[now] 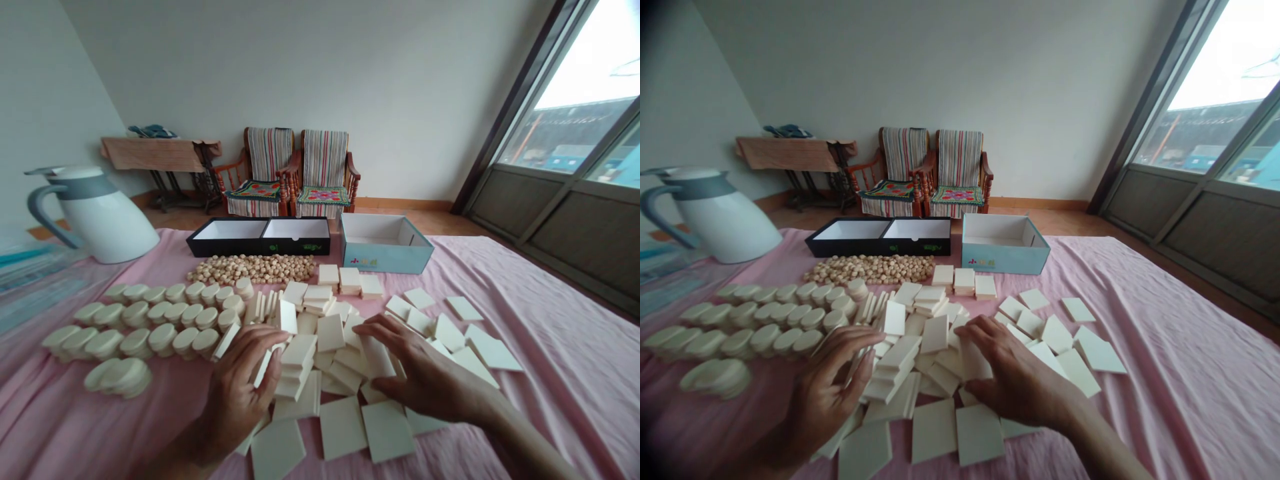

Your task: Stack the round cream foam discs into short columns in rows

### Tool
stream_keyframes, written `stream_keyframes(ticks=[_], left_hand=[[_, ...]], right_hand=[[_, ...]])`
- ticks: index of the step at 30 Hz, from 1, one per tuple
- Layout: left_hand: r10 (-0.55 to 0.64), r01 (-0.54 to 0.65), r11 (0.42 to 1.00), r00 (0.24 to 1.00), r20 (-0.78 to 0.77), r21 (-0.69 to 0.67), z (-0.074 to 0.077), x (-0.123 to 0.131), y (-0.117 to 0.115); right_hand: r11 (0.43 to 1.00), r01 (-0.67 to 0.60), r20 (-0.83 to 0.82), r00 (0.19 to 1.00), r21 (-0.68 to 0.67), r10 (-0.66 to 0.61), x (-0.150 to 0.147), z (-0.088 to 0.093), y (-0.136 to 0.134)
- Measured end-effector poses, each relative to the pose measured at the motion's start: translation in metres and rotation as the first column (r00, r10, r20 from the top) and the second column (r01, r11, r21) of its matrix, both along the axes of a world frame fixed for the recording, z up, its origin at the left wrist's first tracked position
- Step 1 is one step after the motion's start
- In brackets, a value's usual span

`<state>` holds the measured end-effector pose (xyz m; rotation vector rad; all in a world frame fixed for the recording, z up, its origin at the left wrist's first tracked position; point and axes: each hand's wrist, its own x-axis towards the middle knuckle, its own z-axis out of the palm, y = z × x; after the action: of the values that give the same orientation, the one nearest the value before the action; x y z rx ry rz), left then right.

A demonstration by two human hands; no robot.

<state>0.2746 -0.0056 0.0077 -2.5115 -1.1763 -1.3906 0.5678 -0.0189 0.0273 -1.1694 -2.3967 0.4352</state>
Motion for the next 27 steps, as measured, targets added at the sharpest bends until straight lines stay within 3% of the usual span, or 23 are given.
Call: stream_keyframes(ticks=[5, 10, 15, 23, 27], left_hand=[[0.02, -0.02, 1.0, 1.0, 0.006, 0.002, -0.004, -0.001, 0.002], [0.025, -0.025, 1.0, 1.0, 0.006, 0.018, -0.006, -0.002, 0.002], [-0.014, 0.014, 1.0, 1.0, 0.017, 0.009, -0.006, 0.003, -0.001], [0.049, -0.05, 0.998, 0.998, 0.024, 0.031, -0.007, 0.0, 0.003], [0.082, -0.084, 0.996, 0.996, 0.033, 0.042, 0.001, -0.003, 0.001]], right_hand=[[0.987, 0.121, -0.11, 0.988, 0.106, -0.109, -0.004, 0.002, -0.001], [0.933, 0.3, -0.203, 0.944, 0.197, -0.26, -0.012, -0.017, 0.004], [0.923, 0.332, -0.217, 0.932, 0.195, -0.29, -0.014, -0.03, 0.006], [0.862, 0.469, -0.32, 0.861, 0.192, -0.396, 0.004, -0.023, 0.009], [0.851, 0.503, -0.344, 0.834, 0.151, -0.432, 0.012, -0.015, 0.001]])
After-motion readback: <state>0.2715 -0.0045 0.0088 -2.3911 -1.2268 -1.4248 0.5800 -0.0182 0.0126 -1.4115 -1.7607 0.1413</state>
